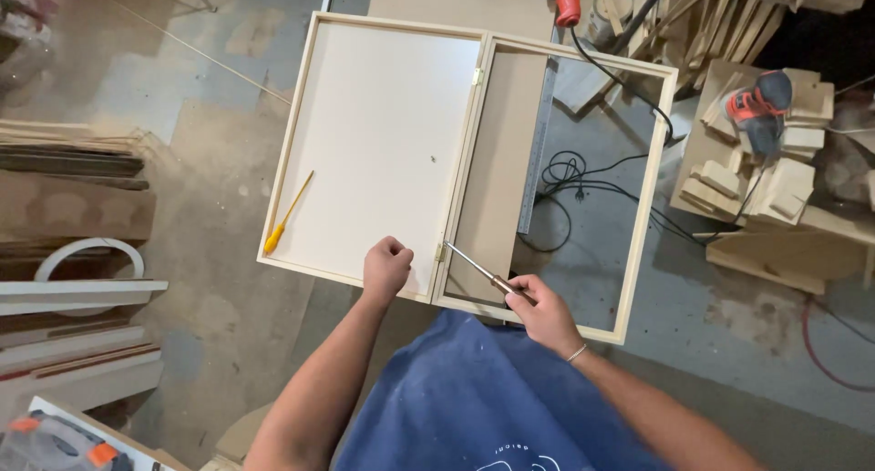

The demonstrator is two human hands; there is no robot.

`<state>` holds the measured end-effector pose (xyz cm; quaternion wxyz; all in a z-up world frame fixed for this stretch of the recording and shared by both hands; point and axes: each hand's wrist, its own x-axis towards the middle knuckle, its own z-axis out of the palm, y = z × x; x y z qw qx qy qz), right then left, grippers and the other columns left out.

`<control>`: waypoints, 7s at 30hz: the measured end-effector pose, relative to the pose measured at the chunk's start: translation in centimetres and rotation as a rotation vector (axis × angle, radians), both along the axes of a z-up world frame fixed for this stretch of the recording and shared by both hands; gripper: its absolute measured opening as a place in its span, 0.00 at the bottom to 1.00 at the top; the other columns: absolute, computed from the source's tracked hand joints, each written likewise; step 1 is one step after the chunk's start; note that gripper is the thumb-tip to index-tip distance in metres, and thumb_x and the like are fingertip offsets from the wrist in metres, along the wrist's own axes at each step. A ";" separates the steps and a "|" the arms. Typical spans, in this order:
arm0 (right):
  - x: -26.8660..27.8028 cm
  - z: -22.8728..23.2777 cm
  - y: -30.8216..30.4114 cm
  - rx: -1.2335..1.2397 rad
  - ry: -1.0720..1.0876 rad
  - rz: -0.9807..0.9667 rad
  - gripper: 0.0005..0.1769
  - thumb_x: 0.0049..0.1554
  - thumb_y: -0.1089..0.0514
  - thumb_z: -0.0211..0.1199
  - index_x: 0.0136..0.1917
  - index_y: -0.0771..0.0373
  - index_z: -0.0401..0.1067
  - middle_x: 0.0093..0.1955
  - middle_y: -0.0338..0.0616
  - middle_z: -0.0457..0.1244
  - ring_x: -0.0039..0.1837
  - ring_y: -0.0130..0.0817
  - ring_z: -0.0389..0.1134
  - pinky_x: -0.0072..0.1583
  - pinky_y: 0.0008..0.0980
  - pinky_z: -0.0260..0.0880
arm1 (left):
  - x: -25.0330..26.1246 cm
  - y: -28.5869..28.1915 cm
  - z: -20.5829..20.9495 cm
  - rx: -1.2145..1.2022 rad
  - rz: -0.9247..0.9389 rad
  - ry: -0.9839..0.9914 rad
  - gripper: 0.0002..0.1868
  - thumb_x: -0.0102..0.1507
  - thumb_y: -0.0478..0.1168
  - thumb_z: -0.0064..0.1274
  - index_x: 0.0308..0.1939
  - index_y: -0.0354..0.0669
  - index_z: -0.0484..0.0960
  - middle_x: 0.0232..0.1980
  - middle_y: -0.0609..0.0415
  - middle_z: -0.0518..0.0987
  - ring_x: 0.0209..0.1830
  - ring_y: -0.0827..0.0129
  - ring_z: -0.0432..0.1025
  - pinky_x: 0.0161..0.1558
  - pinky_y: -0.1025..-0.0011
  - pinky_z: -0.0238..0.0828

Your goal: Assembling a wooden box by attaching hinges with a drill and screwdriver

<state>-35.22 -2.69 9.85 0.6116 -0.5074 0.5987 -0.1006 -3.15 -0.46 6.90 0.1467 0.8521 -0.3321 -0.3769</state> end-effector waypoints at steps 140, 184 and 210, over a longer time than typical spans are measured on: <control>16.3 18.1 -5.6 -0.594 0.464 0.874 0.16 0.58 0.45 0.60 0.57 0.51 0.71 0.48 0.49 0.72 0.58 0.54 0.72 0.60 0.51 0.71 | 1.9 2.2 -5.9 -0.375 -0.086 0.462 0.10 0.59 0.45 0.60 0.43 0.59 0.87 0.42 0.62 0.81 0.42 0.70 0.78 0.45 0.69 0.74; 18.2 14.3 -5.0 -0.635 0.572 0.880 0.14 0.58 0.43 0.56 0.55 0.48 0.68 0.47 0.43 0.72 0.56 0.51 0.73 0.59 0.51 0.72 | 0.7 1.1 -7.1 -0.367 -0.432 -0.003 0.09 0.58 0.46 0.55 0.39 0.62 0.88 0.46 0.58 0.82 0.50 0.54 0.78 0.51 0.57 0.78; 17.8 15.0 -4.8 -0.982 0.486 1.253 0.14 0.62 0.45 0.55 0.57 0.49 0.60 0.46 0.42 0.64 0.53 0.50 0.72 0.51 0.52 0.75 | 0.4 2.9 -7.2 -0.556 -0.378 -0.095 0.05 0.58 0.46 0.61 0.38 0.59 0.85 0.35 0.60 0.84 0.44 0.58 0.79 0.49 0.59 0.77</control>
